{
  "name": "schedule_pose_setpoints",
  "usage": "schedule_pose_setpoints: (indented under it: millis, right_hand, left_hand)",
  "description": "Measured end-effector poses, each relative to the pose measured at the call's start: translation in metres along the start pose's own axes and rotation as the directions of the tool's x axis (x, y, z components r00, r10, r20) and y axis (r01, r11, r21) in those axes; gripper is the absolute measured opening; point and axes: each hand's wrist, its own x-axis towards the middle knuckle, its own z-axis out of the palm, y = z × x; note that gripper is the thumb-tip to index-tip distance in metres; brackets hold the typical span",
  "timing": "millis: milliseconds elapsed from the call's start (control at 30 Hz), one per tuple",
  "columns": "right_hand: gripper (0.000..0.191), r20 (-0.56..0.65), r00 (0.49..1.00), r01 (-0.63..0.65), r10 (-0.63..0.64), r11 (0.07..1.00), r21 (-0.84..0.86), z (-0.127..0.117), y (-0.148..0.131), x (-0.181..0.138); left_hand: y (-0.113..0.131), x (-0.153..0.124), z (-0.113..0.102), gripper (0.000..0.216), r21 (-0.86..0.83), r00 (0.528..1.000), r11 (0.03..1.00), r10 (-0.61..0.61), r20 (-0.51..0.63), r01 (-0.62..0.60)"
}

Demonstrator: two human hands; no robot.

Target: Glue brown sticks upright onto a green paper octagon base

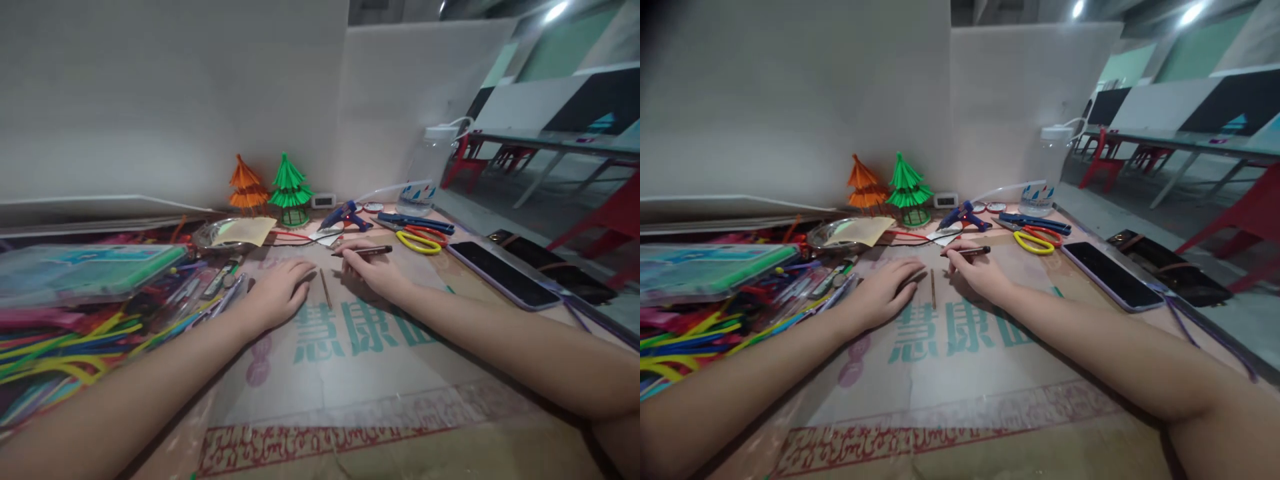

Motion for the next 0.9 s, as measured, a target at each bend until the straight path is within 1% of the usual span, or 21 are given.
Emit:
schedule_pose_setpoints:
  millis: [100, 233, 300, 367, 400, 467, 533, 600, 667, 700, 733, 767, 833, 867, 900]
  right_hand:
    - [0.029, -0.028, 0.999, 0.038, -0.04, 0.998, -0.057, 0.002, 0.003, -0.001]
    - [0.026, -0.071, 0.992, 0.093, -0.1, 0.992, -0.09, 0.004, 0.008, 0.0]
    - [0.025, -0.066, 0.989, 0.125, -0.132, 0.987, -0.105, 0.002, 0.01, 0.0]
    - [0.025, -0.053, 0.985, 0.156, -0.162, 0.982, -0.107, 0.0, 0.011, -0.002]
    - [0.026, -0.028, 0.982, 0.183, -0.187, 0.977, -0.106, -0.001, 0.01, -0.003]
    - [0.029, 0.085, 0.958, 0.282, -0.272, 0.949, -0.141, -0.002, 0.007, -0.009]
    - [0.03, 0.235, 0.905, 0.398, -0.354, 0.899, -0.181, -0.002, 0.001, -0.016]
    - [0.029, 0.389, 0.834, 0.499, -0.392, 0.837, -0.225, 0.0, -0.007, -0.023]
    - [0.03, 0.502, 0.773, 0.572, -0.388, 0.769, -0.286, 0.001, -0.014, -0.027]
    - [0.031, 0.547, 0.751, 0.6, -0.37, 0.728, -0.33, 0.001, -0.015, -0.027]
    - [0.031, 0.558, 0.755, 0.602, -0.343, 0.7, -0.385, 0.0, -0.015, -0.025]
    - [0.03, 0.529, 0.789, 0.572, -0.313, 0.689, -0.444, -0.002, -0.013, -0.022]
    - [0.03, 0.401, 0.881, 0.45, -0.251, 0.705, -0.548, -0.007, -0.006, -0.016]
    - [0.031, 0.329, 0.917, 0.386, -0.228, 0.718, -0.579, -0.009, -0.002, -0.012]
    - [0.033, 0.27, 0.938, 0.339, -0.215, 0.728, -0.596, -0.011, 0.002, -0.009]
  left_hand:
    - [0.011, -0.001, -0.004, 0.033, 0.102, 0.997, 0.994, 0.02, 0.075, -0.027]
    - [0.023, -0.003, -0.015, 0.032, 0.158, 0.99, 0.987, 0.005, 0.144, -0.028]
    - [0.02, -0.005, -0.031, 0.029, 0.163, 0.984, 0.987, -0.029, 0.178, -0.001]
    - [0.01, -0.009, -0.054, 0.026, 0.172, 0.976, 0.983, -0.091, 0.199, 0.056]
    - [0.003, -0.012, -0.067, 0.025, 0.181, 0.971, 0.979, -0.133, 0.198, 0.097]
    - [-0.012, -0.019, -0.092, 0.028, 0.203, 0.959, 0.961, -0.223, 0.173, 0.187]
    - [-0.026, -0.025, -0.106, 0.031, 0.22, 0.942, 0.938, -0.302, 0.147, 0.267]
    - [-0.036, -0.03, -0.106, 0.028, 0.223, 0.924, 0.924, -0.348, 0.16, 0.31]
    - [-0.042, -0.03, -0.093, 0.023, 0.216, 0.91, 0.923, -0.362, 0.204, 0.319]
    - [-0.043, -0.03, -0.084, 0.021, 0.212, 0.904, 0.925, -0.361, 0.227, 0.316]
    - [-0.043, -0.028, -0.075, 0.02, 0.211, 0.901, 0.926, -0.36, 0.243, 0.313]
    - [-0.043, -0.027, -0.067, 0.021, 0.213, 0.898, 0.926, -0.361, 0.251, 0.313]
    - [-0.042, -0.024, -0.054, 0.025, 0.221, 0.893, 0.921, -0.371, 0.255, 0.32]
    - [-0.042, -0.023, -0.051, 0.026, 0.224, 0.891, 0.919, -0.378, 0.254, 0.326]
    - [-0.043, -0.023, -0.049, 0.028, 0.226, 0.888, 0.916, -0.385, 0.253, 0.332]
